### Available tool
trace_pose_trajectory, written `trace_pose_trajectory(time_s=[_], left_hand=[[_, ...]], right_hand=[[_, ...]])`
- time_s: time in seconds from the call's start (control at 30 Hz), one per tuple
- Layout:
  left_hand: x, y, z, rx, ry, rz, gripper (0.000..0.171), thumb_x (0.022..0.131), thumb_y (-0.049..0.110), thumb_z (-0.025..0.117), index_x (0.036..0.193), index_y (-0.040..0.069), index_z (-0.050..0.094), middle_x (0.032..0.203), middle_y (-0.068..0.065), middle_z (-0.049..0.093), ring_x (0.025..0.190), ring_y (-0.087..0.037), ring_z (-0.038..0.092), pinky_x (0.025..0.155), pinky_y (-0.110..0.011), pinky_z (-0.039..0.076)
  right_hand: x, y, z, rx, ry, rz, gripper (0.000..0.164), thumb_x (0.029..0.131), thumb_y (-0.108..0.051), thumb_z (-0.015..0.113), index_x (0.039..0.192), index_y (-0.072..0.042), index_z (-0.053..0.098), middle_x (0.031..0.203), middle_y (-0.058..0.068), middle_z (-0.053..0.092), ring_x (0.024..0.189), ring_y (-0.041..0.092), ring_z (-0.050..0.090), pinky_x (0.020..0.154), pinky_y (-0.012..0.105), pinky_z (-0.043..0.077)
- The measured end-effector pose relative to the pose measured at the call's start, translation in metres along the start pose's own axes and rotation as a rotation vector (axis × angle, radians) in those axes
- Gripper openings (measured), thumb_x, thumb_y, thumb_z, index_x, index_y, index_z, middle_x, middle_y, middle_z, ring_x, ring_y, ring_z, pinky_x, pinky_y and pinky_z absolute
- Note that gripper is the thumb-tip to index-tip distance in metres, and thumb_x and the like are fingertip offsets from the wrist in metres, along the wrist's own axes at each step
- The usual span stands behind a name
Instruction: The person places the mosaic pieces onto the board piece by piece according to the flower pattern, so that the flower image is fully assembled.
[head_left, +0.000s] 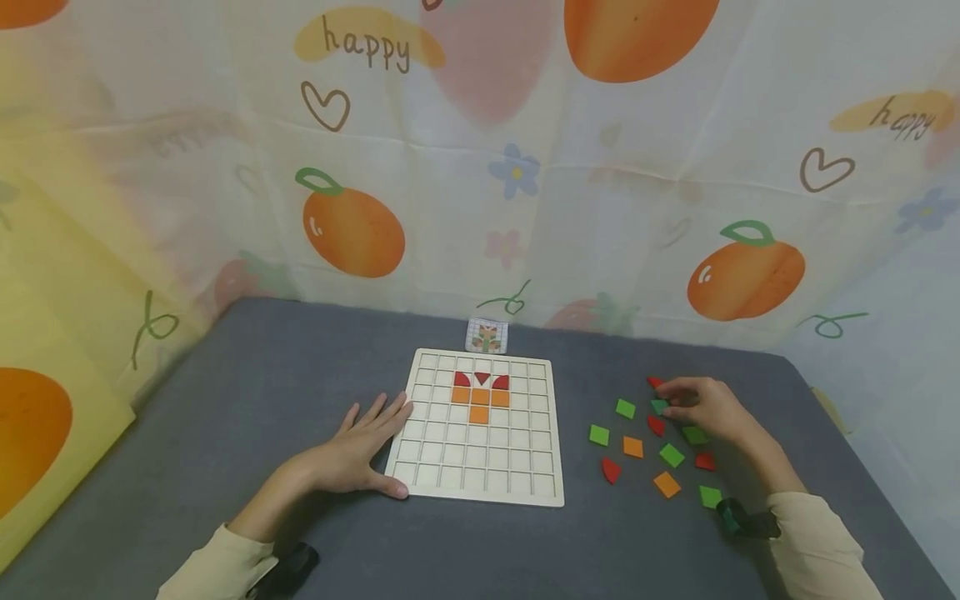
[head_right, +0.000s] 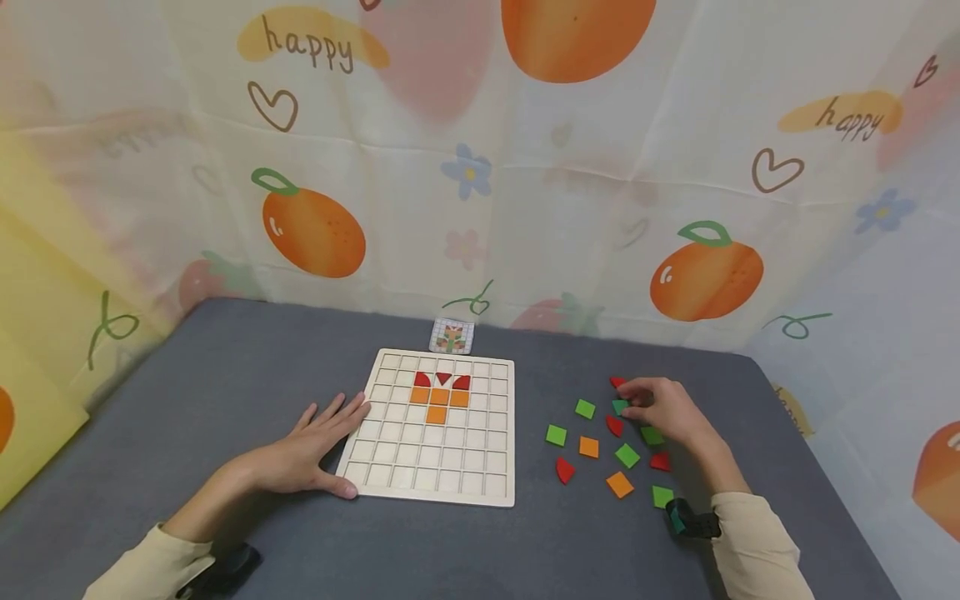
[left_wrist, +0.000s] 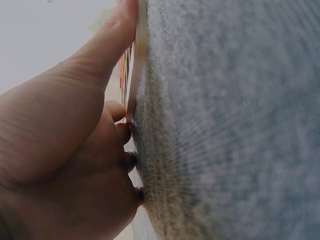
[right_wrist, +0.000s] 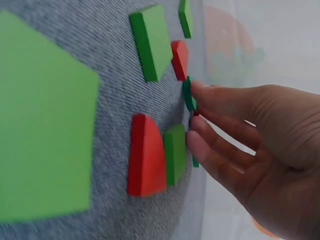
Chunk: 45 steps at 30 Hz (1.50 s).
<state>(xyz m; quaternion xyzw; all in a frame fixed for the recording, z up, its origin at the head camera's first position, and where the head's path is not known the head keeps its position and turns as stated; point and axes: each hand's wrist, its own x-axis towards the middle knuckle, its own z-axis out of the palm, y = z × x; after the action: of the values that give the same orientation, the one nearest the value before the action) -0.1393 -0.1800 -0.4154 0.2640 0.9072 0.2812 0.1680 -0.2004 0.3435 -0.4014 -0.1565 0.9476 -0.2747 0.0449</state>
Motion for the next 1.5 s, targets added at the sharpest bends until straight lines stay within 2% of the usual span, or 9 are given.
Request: trace_pose_trajectory(time_s=[0.2, 0.43, 0.6, 0.77, 0.97, 1.33, 1.5], left_hand=[[0.000, -0.002, 0.002, 0.002, 0.004, -0.002, 0.115, 0.075, 0.053, 0.078, 0.156, 0.000, 0.016, 0.163, -0.020, 0.005, 0.147, -0.046, -0.003, 0.110, -0.067, -0.008], [0.001, -0.003, 0.003, 0.002, 0.005, -0.003, 0.116, 0.075, 0.054, 0.078, 0.156, 0.001, 0.015, 0.163, -0.020, 0.005, 0.147, -0.046, -0.003, 0.110, -0.067, -0.008], [0.001, -0.003, 0.003, 0.001, 0.002, -0.008, 0.115, 0.075, 0.054, 0.078, 0.156, 0.001, 0.015, 0.163, -0.020, 0.005, 0.147, -0.046, -0.004, 0.110, -0.067, -0.008], [0.001, -0.004, 0.003, 0.003, 0.007, -0.008, 0.116, 0.074, 0.053, 0.079, 0.156, 0.000, 0.016, 0.163, -0.020, 0.006, 0.147, -0.046, -0.003, 0.110, -0.067, -0.008], [0.000, -0.004, 0.003, 0.007, 0.010, -0.005, 0.115, 0.075, 0.053, 0.079, 0.156, -0.001, 0.016, 0.162, -0.021, 0.006, 0.147, -0.046, -0.003, 0.110, -0.068, -0.007], [-0.001, -0.004, 0.002, 0.015, 0.009, -0.015, 0.115, 0.075, 0.053, 0.078, 0.156, 0.000, 0.016, 0.163, -0.020, 0.006, 0.147, -0.046, -0.003, 0.110, -0.067, -0.007], [0.001, -0.002, 0.001, 0.019, 0.011, -0.012, 0.115, 0.075, 0.053, 0.079, 0.156, 0.000, 0.017, 0.163, -0.020, 0.006, 0.147, -0.046, -0.002, 0.110, -0.068, -0.006]], right_hand=[[0.002, -0.003, 0.004, 0.006, 0.016, 0.006, 0.033, 0.085, -0.003, 0.074, 0.116, 0.003, 0.068, 0.107, 0.019, 0.069, 0.096, 0.036, 0.067, 0.069, 0.037, 0.058], [0.002, -0.003, 0.004, -0.007, 0.055, 0.030, 0.031, 0.086, -0.003, 0.073, 0.116, 0.001, 0.069, 0.093, 0.007, 0.069, 0.089, 0.028, 0.068, 0.066, 0.034, 0.055], [0.003, -0.006, 0.003, -0.011, 0.068, 0.010, 0.029, 0.087, -0.003, 0.072, 0.116, -0.001, 0.069, 0.090, 0.002, 0.069, 0.087, 0.024, 0.068, 0.066, 0.032, 0.054], [0.006, -0.017, 0.003, -0.035, 0.090, -0.029, 0.029, 0.086, -0.004, 0.073, 0.115, -0.001, 0.070, 0.092, 0.003, 0.070, 0.089, 0.025, 0.067, 0.071, 0.038, 0.055], [0.013, -0.030, 0.007, -0.041, 0.097, -0.086, 0.030, 0.086, -0.003, 0.073, 0.115, 0.001, 0.069, 0.089, 0.001, 0.068, 0.086, 0.023, 0.067, 0.068, 0.034, 0.054], [0.032, -0.056, 0.020, 0.012, 0.056, -0.108, 0.029, 0.086, -0.002, 0.073, 0.115, 0.001, 0.069, 0.088, 0.002, 0.068, 0.083, 0.021, 0.066, 0.069, 0.036, 0.056], [0.035, -0.065, 0.025, 0.014, 0.040, -0.144, 0.028, 0.086, 0.000, 0.073, 0.114, 0.002, 0.069, 0.087, 0.003, 0.068, 0.082, 0.023, 0.068, 0.070, 0.035, 0.057]])
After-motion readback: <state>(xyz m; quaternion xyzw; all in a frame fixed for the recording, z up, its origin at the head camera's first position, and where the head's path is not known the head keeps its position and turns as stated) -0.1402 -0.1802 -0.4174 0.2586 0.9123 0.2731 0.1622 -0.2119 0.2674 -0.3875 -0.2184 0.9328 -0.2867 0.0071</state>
